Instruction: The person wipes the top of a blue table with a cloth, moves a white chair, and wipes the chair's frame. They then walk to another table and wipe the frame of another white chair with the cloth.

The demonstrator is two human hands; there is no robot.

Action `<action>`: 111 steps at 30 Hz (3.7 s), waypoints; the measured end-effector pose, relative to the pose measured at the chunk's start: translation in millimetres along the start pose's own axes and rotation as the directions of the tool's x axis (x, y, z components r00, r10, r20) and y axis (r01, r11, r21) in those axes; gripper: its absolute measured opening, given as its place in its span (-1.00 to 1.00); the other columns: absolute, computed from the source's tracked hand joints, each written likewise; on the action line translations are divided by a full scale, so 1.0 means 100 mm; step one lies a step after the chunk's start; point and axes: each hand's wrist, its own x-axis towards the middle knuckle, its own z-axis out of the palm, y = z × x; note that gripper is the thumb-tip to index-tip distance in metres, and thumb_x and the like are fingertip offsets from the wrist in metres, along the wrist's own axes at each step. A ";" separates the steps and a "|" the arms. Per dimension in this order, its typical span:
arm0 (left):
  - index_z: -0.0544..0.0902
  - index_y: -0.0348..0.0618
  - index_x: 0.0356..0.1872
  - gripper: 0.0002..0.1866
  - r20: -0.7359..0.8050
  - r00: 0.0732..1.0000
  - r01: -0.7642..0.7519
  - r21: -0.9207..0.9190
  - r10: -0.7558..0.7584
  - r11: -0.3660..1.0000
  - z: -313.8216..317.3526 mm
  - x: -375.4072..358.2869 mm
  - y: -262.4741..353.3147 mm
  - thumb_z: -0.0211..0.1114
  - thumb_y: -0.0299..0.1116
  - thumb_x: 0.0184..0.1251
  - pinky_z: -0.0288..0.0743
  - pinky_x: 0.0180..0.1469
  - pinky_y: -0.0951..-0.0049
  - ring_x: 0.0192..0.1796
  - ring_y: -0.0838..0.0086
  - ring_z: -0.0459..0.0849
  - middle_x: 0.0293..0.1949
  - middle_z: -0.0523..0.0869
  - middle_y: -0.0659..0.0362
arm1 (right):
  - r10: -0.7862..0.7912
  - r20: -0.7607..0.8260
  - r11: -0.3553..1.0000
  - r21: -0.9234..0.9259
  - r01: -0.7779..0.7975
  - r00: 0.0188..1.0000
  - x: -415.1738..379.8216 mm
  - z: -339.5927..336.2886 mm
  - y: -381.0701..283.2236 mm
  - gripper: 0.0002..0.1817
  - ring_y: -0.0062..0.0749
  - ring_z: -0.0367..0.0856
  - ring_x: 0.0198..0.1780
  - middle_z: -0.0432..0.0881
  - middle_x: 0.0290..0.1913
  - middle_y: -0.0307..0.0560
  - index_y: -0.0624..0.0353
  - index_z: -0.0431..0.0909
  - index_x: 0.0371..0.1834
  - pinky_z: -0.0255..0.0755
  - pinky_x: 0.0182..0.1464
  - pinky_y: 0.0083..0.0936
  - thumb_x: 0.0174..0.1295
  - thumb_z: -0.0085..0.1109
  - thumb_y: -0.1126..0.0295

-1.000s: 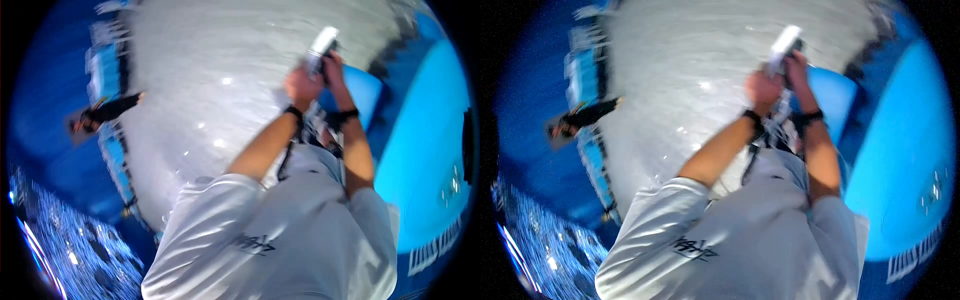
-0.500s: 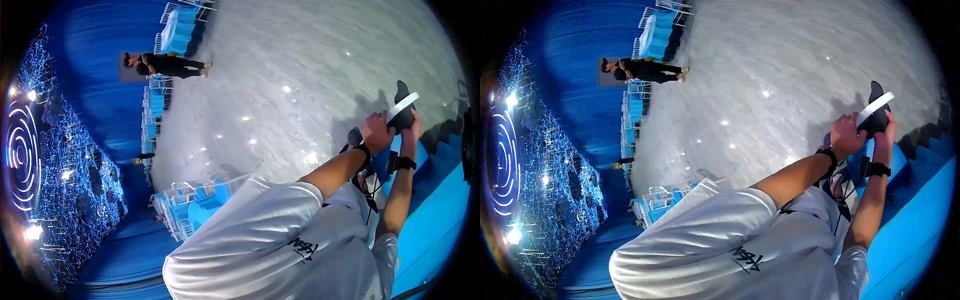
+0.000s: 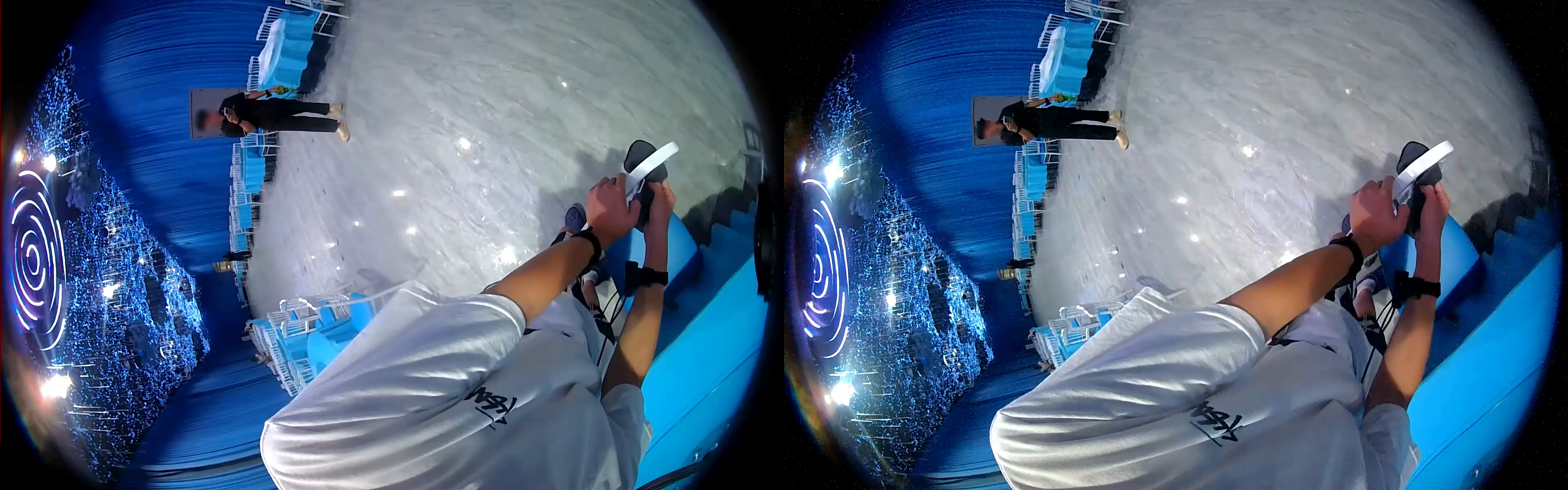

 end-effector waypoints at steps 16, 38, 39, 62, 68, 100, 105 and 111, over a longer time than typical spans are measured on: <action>0.61 -0.29 -0.12 -0.58 -0.078 0.997 -0.024 -0.006 0.024 1.000 0.03 0.00 0.03 0.31 -0.17 0.10 0.63 -0.14 -0.08 -0.23 -0.13 0.72 -0.32 0.72 -0.18 | 0.175 0.163 0.901 0.370 -0.225 0.971 -0.53 0.20 0.25 -0.71 -0.39 0.70 0.02 0.71 -0.01 -0.13 0.27 0.56 0.18 0.61 0.12 -0.39 0.54 0.09 0.35; 0.72 -0.08 -0.18 -0.68 -0.090 0.995 -0.023 0.202 0.042 0.979 0.12 -0.01 -0.01 0.32 -0.10 0.17 0.63 -0.16 -0.07 -0.25 -0.12 0.78 -0.36 0.79 -0.10 | -0.005 0.119 0.986 -0.163 0.025 0.993 -0.65 0.25 0.40 -0.78 -0.47 0.63 -0.27 0.71 -0.30 -0.14 0.30 0.65 -0.10 0.52 -0.22 -0.45 0.47 0.15 0.34; 0.72 -0.08 -0.19 -0.69 -0.079 0.996 -0.009 0.228 0.028 0.974 0.10 0.00 0.00 0.32 -0.10 0.17 0.63 -0.16 -0.07 -0.25 -0.12 0.78 -0.36 0.79 -0.10 | -0.030 0.120 0.952 -0.299 0.065 0.992 -0.66 0.21 0.46 -0.78 -0.38 0.66 -0.28 0.71 -0.31 -0.06 0.31 0.63 -0.13 0.53 -0.22 -0.38 0.45 0.16 0.33; 0.66 -0.21 -0.07 -0.60 -0.111 0.994 -0.013 0.056 0.019 0.998 0.06 0.23 -0.28 0.37 -0.12 0.20 0.60 -0.09 -0.06 -0.17 -0.04 0.73 -0.29 0.75 -0.08 | 0.292 0.182 0.820 0.458 -0.344 0.939 -0.88 0.48 0.64 -0.45 -0.23 0.60 0.31 0.57 0.35 -0.06 0.14 0.33 0.54 0.53 0.38 -0.25 0.64 0.02 0.10; 0.66 -0.21 -0.11 -0.58 -0.132 0.991 -0.020 0.012 0.022 1.000 0.13 0.27 -0.33 0.38 -0.10 0.13 0.57 -0.16 -0.04 -0.22 -0.02 0.72 -0.34 0.72 -0.06 | 0.443 0.169 0.798 0.374 -0.473 0.881 -0.65 0.29 0.85 -0.50 -0.42 0.62 0.23 0.59 0.24 -0.19 0.10 0.36 0.49 0.57 0.24 -0.43 0.65 0.01 0.08; 0.78 -0.03 -0.09 -0.66 -0.023 1.000 0.003 0.196 0.002 0.981 -0.24 0.97 -0.71 0.30 -0.09 0.24 0.62 -0.11 -0.07 -0.23 -0.13 0.79 -0.34 0.82 -0.08 | 0.451 0.211 0.698 0.522 -0.490 0.867 -0.76 1.33 1.01 -0.88 -0.50 0.41 -0.54 0.50 -0.45 -0.25 0.04 0.51 -0.31 0.28 -0.46 -0.48 0.41 0.20 0.46; 0.75 -0.10 -0.04 -0.57 -0.005 0.998 0.057 0.275 -0.058 0.960 -0.21 1.46 -1.09 0.36 0.02 0.26 0.62 -0.09 -0.10 -0.18 -0.11 0.79 -0.28 0.81 -0.12 | 0.144 0.169 0.983 0.087 -0.160 0.975 -0.43 1.64 1.16 -0.88 -0.46 0.47 -0.42 0.54 -0.45 -0.22 0.18 0.63 -0.20 0.39 -0.31 -0.46 0.47 0.12 0.42; 0.82 -0.19 -0.14 -0.57 0.173 0.969 0.196 -0.089 -0.179 0.977 -0.06 1.86 -1.31 0.41 0.00 0.25 0.70 -0.12 0.00 -0.18 -0.04 0.82 -0.25 0.82 -0.13 | -0.132 0.386 0.748 -0.565 0.348 0.913 -0.07 1.46 1.07 -0.79 0.07 0.73 -0.16 0.79 -0.18 0.22 0.35 0.69 -0.12 0.58 -0.06 -0.17 0.25 0.12 0.55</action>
